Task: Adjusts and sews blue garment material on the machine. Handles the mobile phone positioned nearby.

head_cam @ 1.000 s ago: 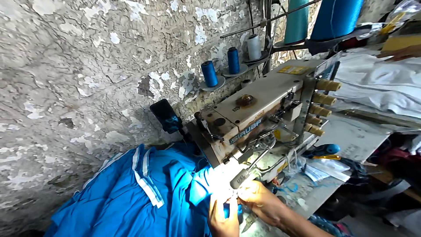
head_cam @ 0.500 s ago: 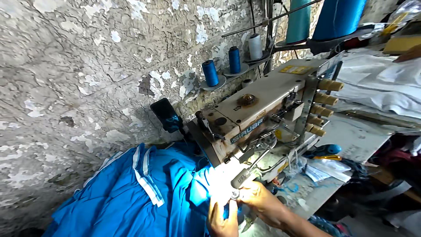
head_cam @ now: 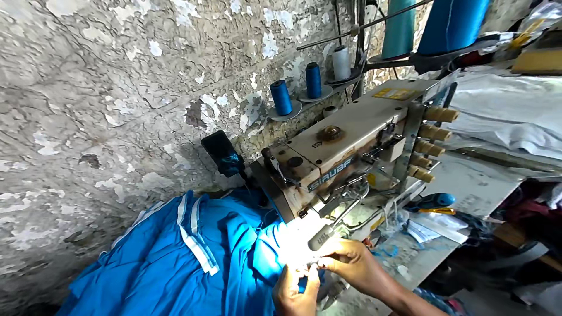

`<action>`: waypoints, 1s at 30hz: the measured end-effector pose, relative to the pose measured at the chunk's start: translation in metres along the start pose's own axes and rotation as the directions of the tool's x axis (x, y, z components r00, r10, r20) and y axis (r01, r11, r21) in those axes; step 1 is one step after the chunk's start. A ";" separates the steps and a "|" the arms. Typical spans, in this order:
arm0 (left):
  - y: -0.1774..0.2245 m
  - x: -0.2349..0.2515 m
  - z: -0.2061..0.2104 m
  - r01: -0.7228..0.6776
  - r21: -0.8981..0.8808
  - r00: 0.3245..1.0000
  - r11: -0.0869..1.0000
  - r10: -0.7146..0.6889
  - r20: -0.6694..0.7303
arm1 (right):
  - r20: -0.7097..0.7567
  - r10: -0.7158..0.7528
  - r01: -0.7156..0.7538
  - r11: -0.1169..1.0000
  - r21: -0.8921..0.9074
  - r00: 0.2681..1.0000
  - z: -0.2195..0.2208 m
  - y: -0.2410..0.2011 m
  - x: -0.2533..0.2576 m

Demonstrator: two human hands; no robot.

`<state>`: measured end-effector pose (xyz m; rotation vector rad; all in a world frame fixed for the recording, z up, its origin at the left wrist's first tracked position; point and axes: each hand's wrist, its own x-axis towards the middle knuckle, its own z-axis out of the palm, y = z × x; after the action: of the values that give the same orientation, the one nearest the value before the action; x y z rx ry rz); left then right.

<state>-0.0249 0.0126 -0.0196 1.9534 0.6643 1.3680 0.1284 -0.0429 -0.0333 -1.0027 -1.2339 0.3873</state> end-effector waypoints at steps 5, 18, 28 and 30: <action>-0.005 0.002 -0.003 -0.026 0.019 0.999 0.999 0.025 0.022 | 0.006 0.202 -0.200 0.964 0.173 0.979 0.003 -0.006 0.001; -0.007 -0.002 0.018 0.301 -0.244 0.950 0.922 -0.313 -0.011 | -0.114 0.424 -0.377 0.879 0.293 0.898 0.029 -0.016 -0.001; -0.015 0.000 0.011 0.224 -0.138 0.974 0.965 -0.224 0.019 | -0.088 0.606 -0.517 0.738 0.433 0.791 0.026 -0.018 0.008; -0.018 0.001 0.009 0.199 -0.113 0.980 0.974 -0.198 0.019 | -0.046 0.644 -0.546 0.682 0.487 0.764 0.025 -0.020 0.009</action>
<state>-0.0171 0.0237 -0.0344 1.7512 0.7401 1.2476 0.1034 -0.0365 -0.0121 -0.9901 -0.5346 1.0104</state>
